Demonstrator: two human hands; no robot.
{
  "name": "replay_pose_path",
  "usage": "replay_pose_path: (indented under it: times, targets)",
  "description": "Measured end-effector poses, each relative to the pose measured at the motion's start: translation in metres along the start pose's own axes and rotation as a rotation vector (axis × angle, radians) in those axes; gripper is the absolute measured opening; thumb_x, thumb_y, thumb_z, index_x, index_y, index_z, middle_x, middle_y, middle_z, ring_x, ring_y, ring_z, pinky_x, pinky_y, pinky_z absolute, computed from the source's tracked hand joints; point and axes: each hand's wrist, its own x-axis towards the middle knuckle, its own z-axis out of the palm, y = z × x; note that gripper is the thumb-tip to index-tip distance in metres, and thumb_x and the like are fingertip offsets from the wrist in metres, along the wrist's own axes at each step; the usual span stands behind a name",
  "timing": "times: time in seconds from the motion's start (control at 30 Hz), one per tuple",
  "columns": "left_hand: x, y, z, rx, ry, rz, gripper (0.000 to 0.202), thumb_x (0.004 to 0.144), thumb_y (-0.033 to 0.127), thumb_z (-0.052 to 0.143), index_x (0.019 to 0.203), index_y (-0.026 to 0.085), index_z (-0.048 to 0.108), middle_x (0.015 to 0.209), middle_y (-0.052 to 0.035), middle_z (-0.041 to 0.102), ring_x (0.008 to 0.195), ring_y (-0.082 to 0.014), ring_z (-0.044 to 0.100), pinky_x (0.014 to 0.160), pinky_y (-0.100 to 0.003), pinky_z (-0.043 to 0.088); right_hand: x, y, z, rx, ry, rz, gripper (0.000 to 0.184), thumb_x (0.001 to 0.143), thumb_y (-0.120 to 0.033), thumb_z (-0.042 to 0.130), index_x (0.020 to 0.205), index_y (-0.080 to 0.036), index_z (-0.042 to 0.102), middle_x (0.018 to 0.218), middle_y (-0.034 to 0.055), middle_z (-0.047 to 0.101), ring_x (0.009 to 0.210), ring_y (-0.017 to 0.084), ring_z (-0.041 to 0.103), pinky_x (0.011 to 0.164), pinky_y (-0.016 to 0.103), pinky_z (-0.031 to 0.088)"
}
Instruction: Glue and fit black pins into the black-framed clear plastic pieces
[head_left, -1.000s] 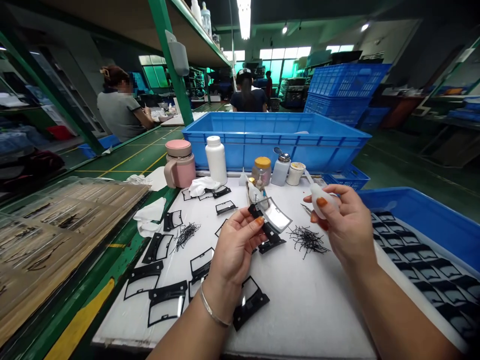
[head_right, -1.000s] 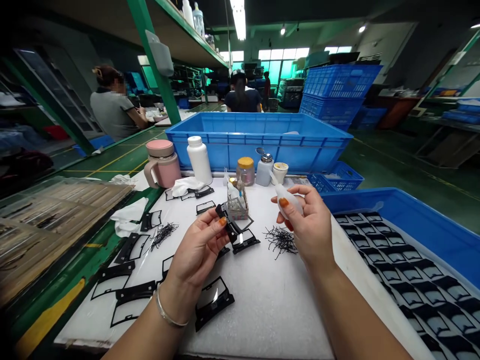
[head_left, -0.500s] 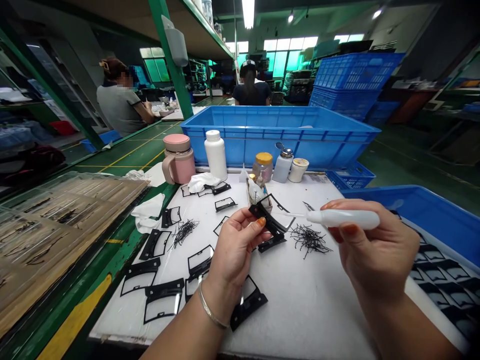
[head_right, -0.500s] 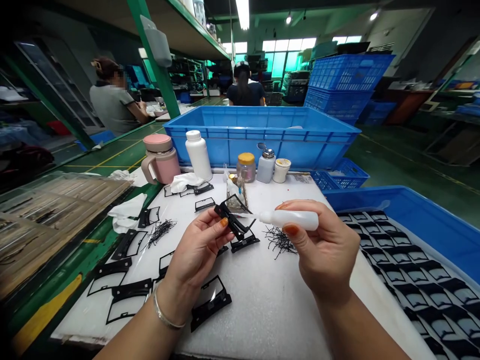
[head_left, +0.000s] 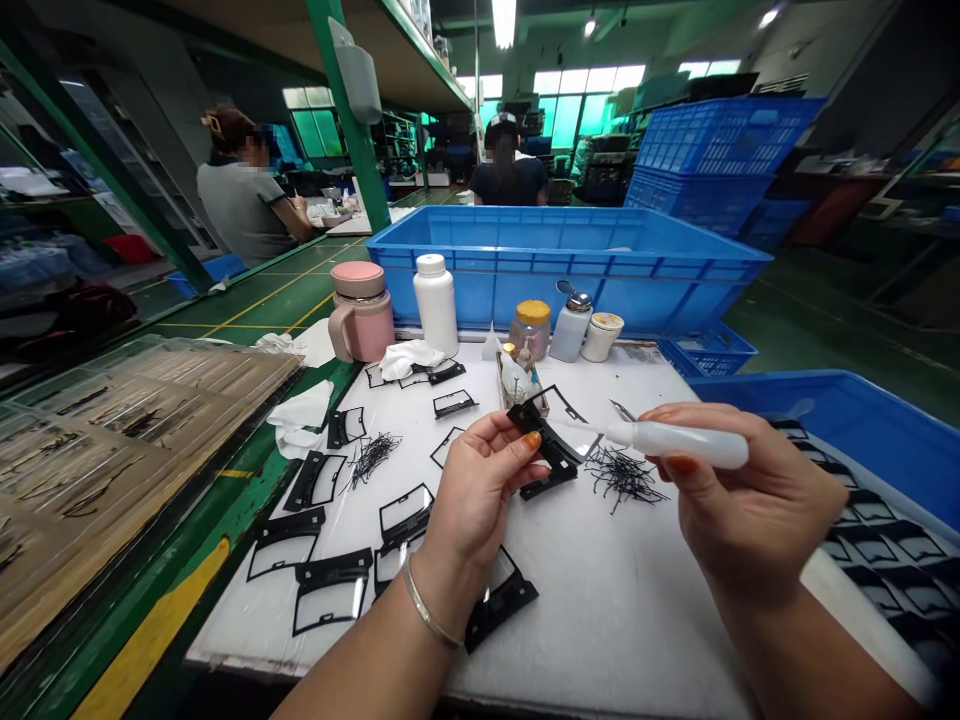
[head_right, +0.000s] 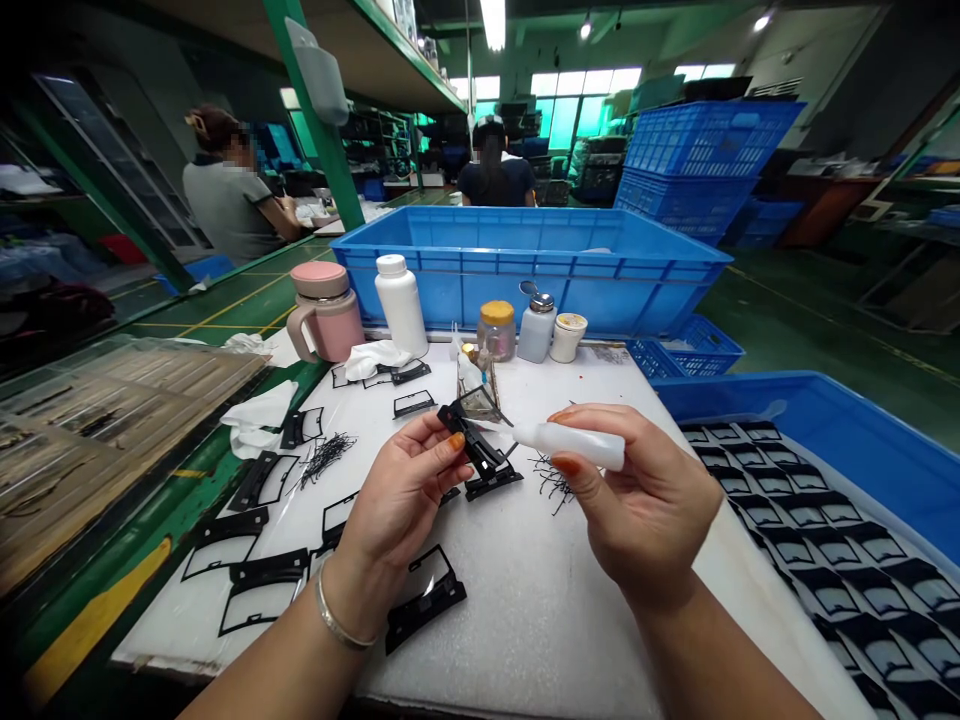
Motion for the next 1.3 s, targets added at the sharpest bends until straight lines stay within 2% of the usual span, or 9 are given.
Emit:
replay_pose_path:
  times: [0.13,0.6,1.3]
  targets:
    - [0.0000,-0.0005,0.0009,0.005,-0.011,-0.002,0.017,0.075,0.016,0.075,0.089,0.014,0.065,0.084,0.0002,0.061,0.068,-0.0056,0.057,0.062,-0.017,0.056,-0.0001,-0.0015,0.0027,0.006,0.004,-0.072,0.014,0.074,-0.018,0.076,0.088,-0.019,0.075,0.082,0.0033,0.070,0.076,0.022,0.065,0.069,0.036,0.049]
    - [-0.0020,-0.0002,0.0012,0.030,-0.014,-0.012,0.018,0.076,0.016,0.073,0.091,0.014,0.065,0.084,-0.0007,0.062,0.069,-0.0069,0.059,0.061,-0.017,0.055,-0.0008,0.0013,0.0023,0.002,-0.050,-0.096,0.022,0.072,-0.012,0.077,0.093,-0.018,0.074,0.086,0.0056,0.071,0.079,0.025,0.065,0.072,0.040,0.050]
    - [-0.0038,-0.0003,0.0020,0.023,-0.025,-0.023,0.020,0.076,0.017,0.073,0.094,0.012,0.065,0.087,-0.0016,0.060,0.069,-0.0066,0.057,0.061,-0.017,0.055,-0.0016,0.0009,0.0012,-0.046,-0.075,-0.091,0.023,0.072,-0.013,0.078,0.094,-0.020,0.074,0.087,0.0042,0.071,0.079,0.024,0.065,0.072,0.038,0.051]
